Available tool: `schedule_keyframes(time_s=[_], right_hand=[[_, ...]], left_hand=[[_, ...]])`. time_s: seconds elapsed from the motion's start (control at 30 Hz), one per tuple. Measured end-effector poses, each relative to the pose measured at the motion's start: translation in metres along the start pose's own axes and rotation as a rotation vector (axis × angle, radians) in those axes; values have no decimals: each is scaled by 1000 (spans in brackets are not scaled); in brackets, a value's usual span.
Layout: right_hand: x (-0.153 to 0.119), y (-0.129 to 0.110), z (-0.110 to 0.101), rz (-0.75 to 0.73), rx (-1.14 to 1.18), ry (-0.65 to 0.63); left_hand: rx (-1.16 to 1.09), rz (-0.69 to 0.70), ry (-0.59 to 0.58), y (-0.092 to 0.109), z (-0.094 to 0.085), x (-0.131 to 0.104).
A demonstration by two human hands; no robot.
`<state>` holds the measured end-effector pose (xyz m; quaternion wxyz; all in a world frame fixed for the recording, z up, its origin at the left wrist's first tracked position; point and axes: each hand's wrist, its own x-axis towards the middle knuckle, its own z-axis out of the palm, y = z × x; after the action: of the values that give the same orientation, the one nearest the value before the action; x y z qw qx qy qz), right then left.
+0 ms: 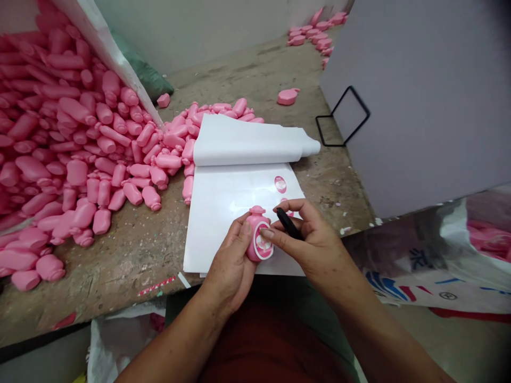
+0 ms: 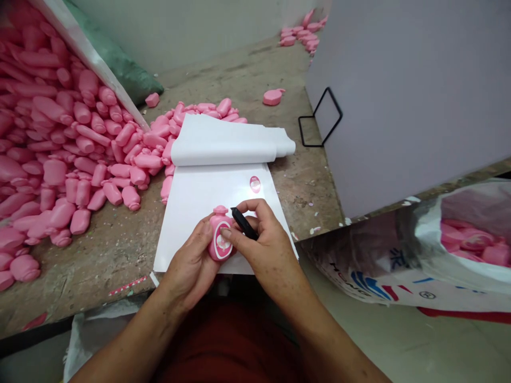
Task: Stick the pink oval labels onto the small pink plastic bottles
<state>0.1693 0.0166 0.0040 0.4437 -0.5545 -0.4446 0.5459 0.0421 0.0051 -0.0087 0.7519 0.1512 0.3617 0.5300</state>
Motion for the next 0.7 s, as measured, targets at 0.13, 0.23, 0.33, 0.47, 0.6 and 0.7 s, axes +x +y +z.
schedule_keyframes(time_s=[0.13,0.23,0.33,0.47,0.6,0.7], right_hand=[[0,2,0,3,6,-3],[-1,1,1,-2,5,3],[-1,1,3,-9,-5,6],[-1,3,2,-11,-71,10],[-1,3,1,-48,-243,26],[-2,0,3,-150,-428,87]], left_hand=[[0,-2,4,0,-1,0],[-6,-2,8,0,-1,0],[0,11,9,0,0,0],[22,31,13,-1,0,-1],[17,57,26,-3,0,-1],[-23,63,28,-5,3,0]])
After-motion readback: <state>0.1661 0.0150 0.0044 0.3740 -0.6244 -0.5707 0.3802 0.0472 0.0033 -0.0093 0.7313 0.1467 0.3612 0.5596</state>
